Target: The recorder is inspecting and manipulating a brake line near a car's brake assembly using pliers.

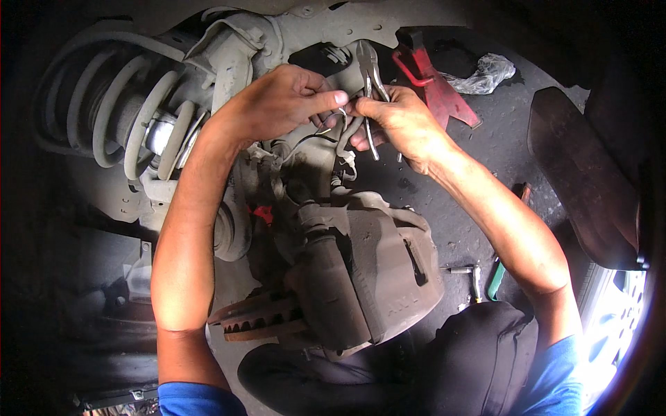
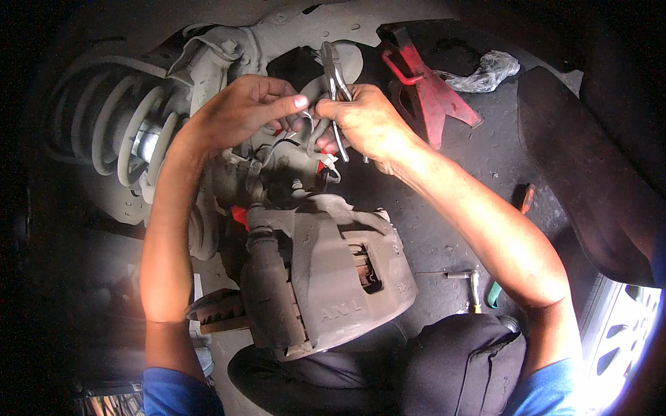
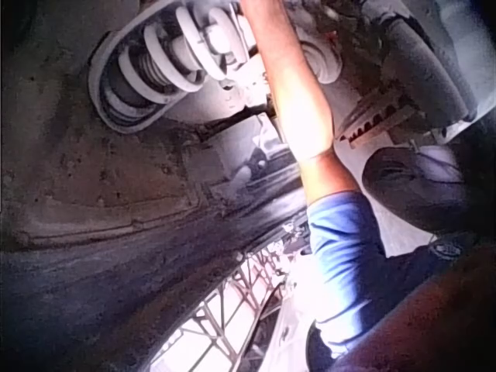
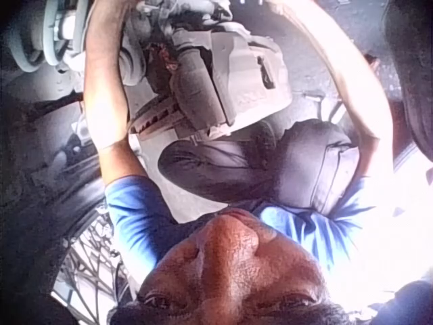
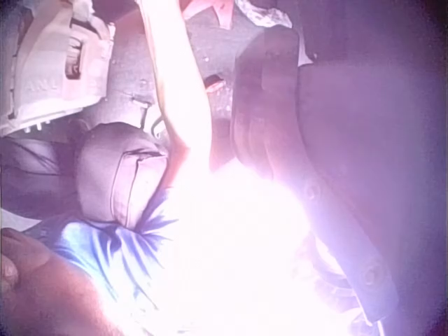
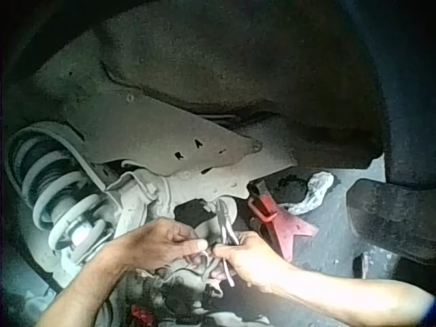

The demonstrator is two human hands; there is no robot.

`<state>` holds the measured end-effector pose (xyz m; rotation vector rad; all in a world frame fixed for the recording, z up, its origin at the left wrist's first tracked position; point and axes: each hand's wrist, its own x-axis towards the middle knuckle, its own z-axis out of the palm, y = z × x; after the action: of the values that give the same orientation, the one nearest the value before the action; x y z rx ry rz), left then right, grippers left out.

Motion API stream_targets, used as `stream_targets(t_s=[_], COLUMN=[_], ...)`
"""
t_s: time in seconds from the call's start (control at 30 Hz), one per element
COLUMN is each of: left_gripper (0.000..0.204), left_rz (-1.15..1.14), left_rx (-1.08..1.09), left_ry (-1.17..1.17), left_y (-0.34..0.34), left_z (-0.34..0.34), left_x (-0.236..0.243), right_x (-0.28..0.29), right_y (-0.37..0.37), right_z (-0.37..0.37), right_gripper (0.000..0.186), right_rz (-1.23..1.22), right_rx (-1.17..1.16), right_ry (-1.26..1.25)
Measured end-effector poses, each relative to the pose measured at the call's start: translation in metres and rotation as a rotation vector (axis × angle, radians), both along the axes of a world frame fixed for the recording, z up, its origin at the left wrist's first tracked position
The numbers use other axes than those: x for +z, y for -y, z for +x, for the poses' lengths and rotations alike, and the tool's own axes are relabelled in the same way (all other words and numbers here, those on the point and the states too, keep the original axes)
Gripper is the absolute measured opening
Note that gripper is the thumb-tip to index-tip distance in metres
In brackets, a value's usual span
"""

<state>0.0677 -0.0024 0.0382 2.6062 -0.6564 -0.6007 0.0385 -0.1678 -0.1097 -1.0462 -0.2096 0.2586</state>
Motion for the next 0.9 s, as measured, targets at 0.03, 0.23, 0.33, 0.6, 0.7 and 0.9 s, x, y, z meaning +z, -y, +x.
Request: stream_targets(t_s=[0.03, 0.23, 0.33, 0.6, 0.7, 0.9], left_gripper=[0.031, 0.036, 0.035, 0.030, 0.032, 0.036], left_rz=[0.042, 0.031, 0.046, 0.027, 0.042, 0.090], left_rx=[0.006, -0.055, -0.019, -0.032, -0.031, -0.002], left_ry=[0.017, -0.068, -0.048, 0.048, 0.062, 0.045], left_y=[0.001, -0.005, -0.006, -0.008, -0.011, -0.006], left_z=[-0.001, 0.007, 0.006, 0.004, 0.005, 0.003], left_x=[0.001, 0.001, 0.000, -0.007, -0.005, -0.002], right_x=[0.000, 0.000, -0.001, 0.000, -0.001, -0.005], right_y=[0.000, -0.002, -0.001, -0.001, 0.002, 0.002], right_z=[0.000, 0.000, 0.000, -0.001, 0.003, 0.006], right_gripper=[0.029, 0.025, 0.025, 0.024, 0.027, 0.026], right_rz=[0.000, 0.042, 0.042, -0.006, -0.097, -0.085], right_rx=[0.000, -0.034, -0.035, -0.059, -0.004, -0.006], right_ry=[0.000, 0.006, -0.002, 0.010, 0.026, 0.104])
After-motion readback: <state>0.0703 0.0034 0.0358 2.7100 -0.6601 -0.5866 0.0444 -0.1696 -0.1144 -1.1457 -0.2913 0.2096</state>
